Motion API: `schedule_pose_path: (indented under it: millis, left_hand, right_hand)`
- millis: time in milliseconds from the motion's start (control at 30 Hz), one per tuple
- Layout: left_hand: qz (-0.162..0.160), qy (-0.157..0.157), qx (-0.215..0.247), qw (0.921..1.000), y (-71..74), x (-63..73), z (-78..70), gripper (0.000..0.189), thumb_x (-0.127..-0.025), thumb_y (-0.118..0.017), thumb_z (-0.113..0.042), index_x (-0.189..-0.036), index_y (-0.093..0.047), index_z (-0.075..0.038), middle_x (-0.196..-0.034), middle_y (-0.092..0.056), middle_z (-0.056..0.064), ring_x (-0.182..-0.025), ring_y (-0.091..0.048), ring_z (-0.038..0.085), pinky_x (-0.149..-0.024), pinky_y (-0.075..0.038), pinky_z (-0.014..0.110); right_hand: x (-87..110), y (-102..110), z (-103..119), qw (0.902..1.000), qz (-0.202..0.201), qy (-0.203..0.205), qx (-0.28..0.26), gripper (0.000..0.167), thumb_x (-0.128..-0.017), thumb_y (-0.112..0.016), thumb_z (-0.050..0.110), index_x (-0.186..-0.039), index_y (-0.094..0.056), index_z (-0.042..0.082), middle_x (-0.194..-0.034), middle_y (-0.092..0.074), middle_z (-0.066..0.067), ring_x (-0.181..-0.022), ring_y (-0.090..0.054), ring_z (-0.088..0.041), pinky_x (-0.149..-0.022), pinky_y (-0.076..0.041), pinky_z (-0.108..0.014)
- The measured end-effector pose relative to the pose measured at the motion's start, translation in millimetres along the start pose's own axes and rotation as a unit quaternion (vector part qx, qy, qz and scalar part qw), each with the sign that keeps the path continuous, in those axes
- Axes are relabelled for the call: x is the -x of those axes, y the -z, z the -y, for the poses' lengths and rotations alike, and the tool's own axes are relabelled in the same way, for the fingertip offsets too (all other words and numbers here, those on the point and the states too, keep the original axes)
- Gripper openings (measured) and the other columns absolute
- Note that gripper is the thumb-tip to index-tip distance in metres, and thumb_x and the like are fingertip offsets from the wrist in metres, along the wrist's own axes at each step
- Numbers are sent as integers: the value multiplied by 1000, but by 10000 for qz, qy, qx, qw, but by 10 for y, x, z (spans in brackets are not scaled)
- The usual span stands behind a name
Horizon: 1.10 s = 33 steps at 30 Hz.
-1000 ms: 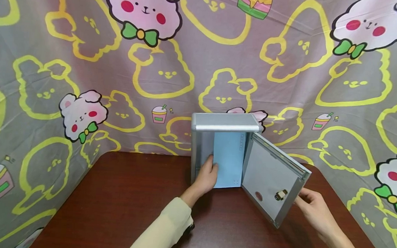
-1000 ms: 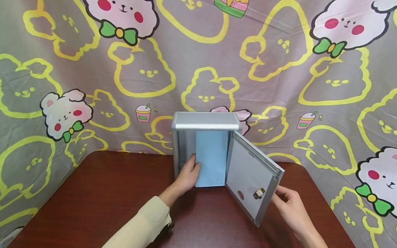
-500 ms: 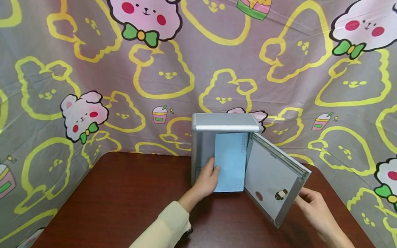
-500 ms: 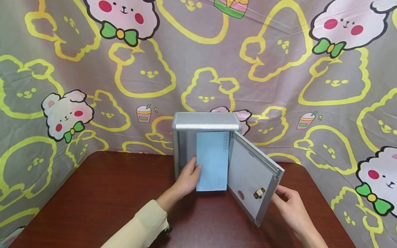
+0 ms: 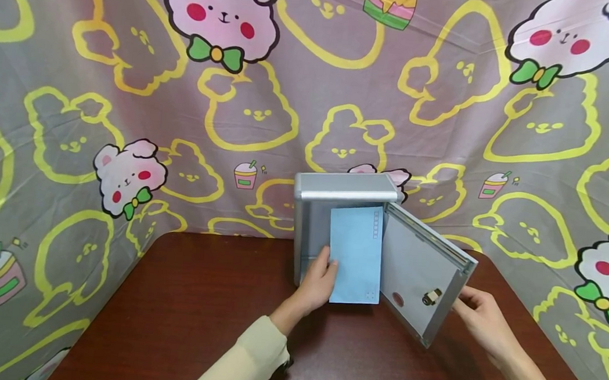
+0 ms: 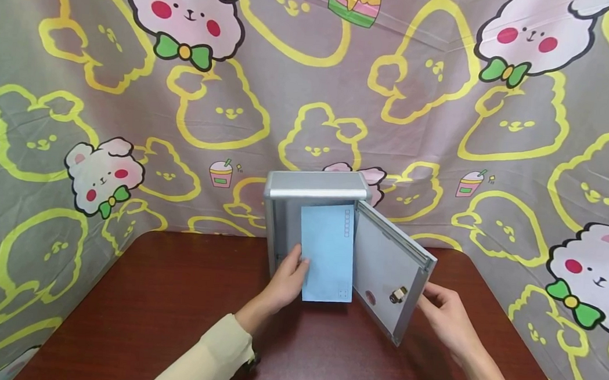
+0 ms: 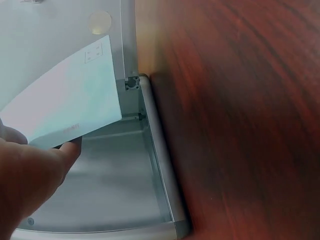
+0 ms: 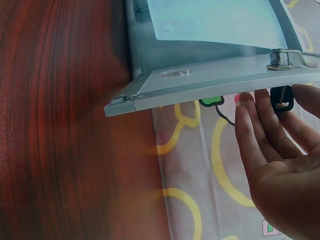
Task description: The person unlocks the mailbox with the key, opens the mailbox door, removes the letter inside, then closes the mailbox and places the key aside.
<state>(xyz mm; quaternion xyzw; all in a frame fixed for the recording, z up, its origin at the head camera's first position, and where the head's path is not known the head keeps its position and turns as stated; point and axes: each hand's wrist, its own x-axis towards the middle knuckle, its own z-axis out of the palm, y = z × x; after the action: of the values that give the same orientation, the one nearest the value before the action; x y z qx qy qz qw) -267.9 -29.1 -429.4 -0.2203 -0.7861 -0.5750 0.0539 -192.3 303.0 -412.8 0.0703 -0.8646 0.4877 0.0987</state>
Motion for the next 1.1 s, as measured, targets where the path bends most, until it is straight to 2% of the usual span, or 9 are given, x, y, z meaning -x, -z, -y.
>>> schedule_pose_path:
  millis: [200, 267, 300, 367, 467, 667, 767, 900, 1100]
  left_hand:
    - [150, -7, 90, 9998, 13, 82, -34, 25, -111, -37, -14, -109, -42, 11, -96, -42, 19, -90, -44, 26, -81, -40, 38]
    - [183, -11, 138, 9997, 20, 112, -51, 32, -111, -37, -15, -124, -44, 13, -118, -50, 27, -112, -50, 29, -96, -44, 43]
    - [219, 2, 172, 9996, 23, 126, -62, 34, -111, -36, -15, -127, -43, 14, -121, -50, 29, -115, -50, 31, -98, -44, 43]
    - [251, 9, 248, 9994, 29, 151, -73, 41, -111, -36, -14, -140, -39, 14, -141, -44, 32, -135, -41, 32, -112, -38, 49]
    - [220, -41, 240, 9995, 36, 184, -89, 43, -110, -36, -13, -144, -38, 14, -147, -41, 34, -140, -37, 34, -116, -34, 53]
    - [53, -126, 167, 9998, 66, 234, -108, 35, -109, -39, -11, -136, -45, 11, -134, -51, 27, -130, -45, 28, -111, -39, 48]
    - [57, -138, 132, 9998, 89, 252, -111, 19, -109, -40, -10, -113, -48, 6, -100, -51, 15, -98, -52, 22, -88, -46, 38]
    - [58, -173, 118, 9998, 129, 274, -122, 13, -108, -42, -9, -100, -42, 0, -80, -35, 3, -69, -39, 14, -65, -36, 28]
    - [2, -284, 149, 9995, 174, 331, -146, 13, -107, -43, -6, -115, -51, -1, -89, -50, 6, -81, -47, 15, -74, -42, 28]
  right_hand:
    - [4, -5, 5, 10000, 12, 7, 31, 28, -105, -60, 18, -111, -72, -6, -91, -73, 6, -87, -64, -3, -75, -54, -25]
    - [4, -5, 6, 10000, 15, -6, 25, 29, -105, -60, 19, -111, -72, -6, -91, -73, 7, -87, -64, -3, -74, -54, -25]
    - [3, -4, 5, 10000, 19, -14, 22, 29, -105, -60, 19, -111, -72, -7, -92, -73, 7, -87, -64, -2, -74, -54, -25]
    - [1, -4, 4, 10000, 16, -40, 14, 29, -105, -60, 19, -112, -72, -7, -91, -73, 7, -87, -64, -2, -74, -54, -24]
    - [-3, -5, 2, 9999, 17, -104, 7, 30, -105, -59, 19, -112, -72, -8, -91, -73, 7, -86, -64, -3, -73, -53, -24]
    - [-10, -9, 6, 9998, 36, -213, 19, 33, -105, -59, 21, -114, -71, -7, -90, -73, 7, -84, -63, -3, -72, -53, -24]
    - [-9, -9, 7, 9998, 66, -185, 10, 33, -105, -59, 21, -115, -71, -7, -91, -73, 5, -85, -64, -4, -73, -53, -24]
    - [-15, -3, 12, 9999, 56, -79, 67, 32, -105, -59, 21, -115, -72, -7, -91, -73, 4, -86, -64, -4, -74, -54, -25]
    - [-4, -10, 16, 9999, 53, -49, 96, 32, -105, -59, 20, -115, -71, -7, -91, -72, 5, -85, -63, -4, -73, -53, -24]
